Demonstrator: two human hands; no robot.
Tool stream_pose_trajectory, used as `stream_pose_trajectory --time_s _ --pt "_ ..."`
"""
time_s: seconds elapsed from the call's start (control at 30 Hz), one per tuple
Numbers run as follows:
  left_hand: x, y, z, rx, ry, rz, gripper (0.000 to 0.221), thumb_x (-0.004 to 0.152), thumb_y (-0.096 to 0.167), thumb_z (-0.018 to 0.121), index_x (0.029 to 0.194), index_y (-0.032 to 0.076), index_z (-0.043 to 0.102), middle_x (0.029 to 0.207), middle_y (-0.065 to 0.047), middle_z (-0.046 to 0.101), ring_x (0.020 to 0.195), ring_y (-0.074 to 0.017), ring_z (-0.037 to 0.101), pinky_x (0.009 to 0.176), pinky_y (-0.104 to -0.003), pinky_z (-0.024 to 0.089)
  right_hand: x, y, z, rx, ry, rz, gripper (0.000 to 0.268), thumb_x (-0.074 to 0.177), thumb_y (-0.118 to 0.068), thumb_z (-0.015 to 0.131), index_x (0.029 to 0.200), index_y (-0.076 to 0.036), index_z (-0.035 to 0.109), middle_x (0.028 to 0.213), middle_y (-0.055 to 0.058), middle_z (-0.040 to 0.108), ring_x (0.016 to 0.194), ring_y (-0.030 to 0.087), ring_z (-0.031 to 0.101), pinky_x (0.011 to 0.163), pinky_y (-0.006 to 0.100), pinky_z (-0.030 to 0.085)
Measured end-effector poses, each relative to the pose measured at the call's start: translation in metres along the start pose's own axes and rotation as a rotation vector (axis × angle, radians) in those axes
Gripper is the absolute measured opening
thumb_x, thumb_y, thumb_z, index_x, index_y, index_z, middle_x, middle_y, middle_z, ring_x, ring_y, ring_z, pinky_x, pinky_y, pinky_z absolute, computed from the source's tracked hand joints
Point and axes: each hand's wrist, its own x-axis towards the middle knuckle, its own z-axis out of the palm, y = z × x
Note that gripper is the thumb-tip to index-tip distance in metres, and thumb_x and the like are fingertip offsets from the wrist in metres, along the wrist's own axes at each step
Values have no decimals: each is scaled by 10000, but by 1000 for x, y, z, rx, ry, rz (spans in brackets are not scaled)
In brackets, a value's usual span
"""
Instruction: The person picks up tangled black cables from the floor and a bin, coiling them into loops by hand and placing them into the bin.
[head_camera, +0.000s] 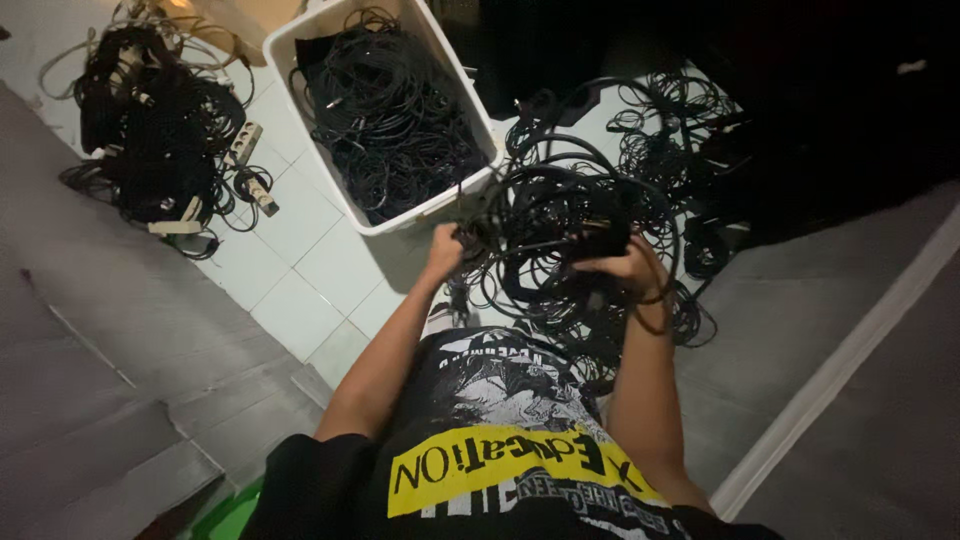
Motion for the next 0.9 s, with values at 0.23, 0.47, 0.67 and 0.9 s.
stream_pose_trajectory --time_s 0.23,0.47,0.67,0.9 --pt "50 14 -12 -702 -79 103 336 994 301 628 1133 -1 675 1017 -76 722 884 -179 659 801 -350 541 24 30 6 -191 -177 -974 235 792 -70 827 1018 -51 770 1093 133 759 997 251 747 862 356 617" --pt "42 98 -35 -1191 -287 -301 586 1034 549 463 1139 26 704 986 -110 741 852 -246 709 756 -395 608 42 -19 50 211 -170 -42 312 703 -82 775 1001 2 738 963 111 740 856 215 697 761 349 580" --pt "25 147 -52 601 194 810 389 987 433 534 1112 97 683 1040 -85 712 958 -224 714 899 -424 617 51 -63 57 92 -56 23 443 721 -115 737 1122 36 626 976 131 672 882 242 672 811 391 578" --pt "16 171 -42 846 247 911 309 962 373 610 1113 107 659 1073 -100 681 1006 -231 689 927 -398 586 68 -35 63 15 2 86 512 860 -315 808 1189 29 621 1137 151 635 1038 247 609 917 378 531"
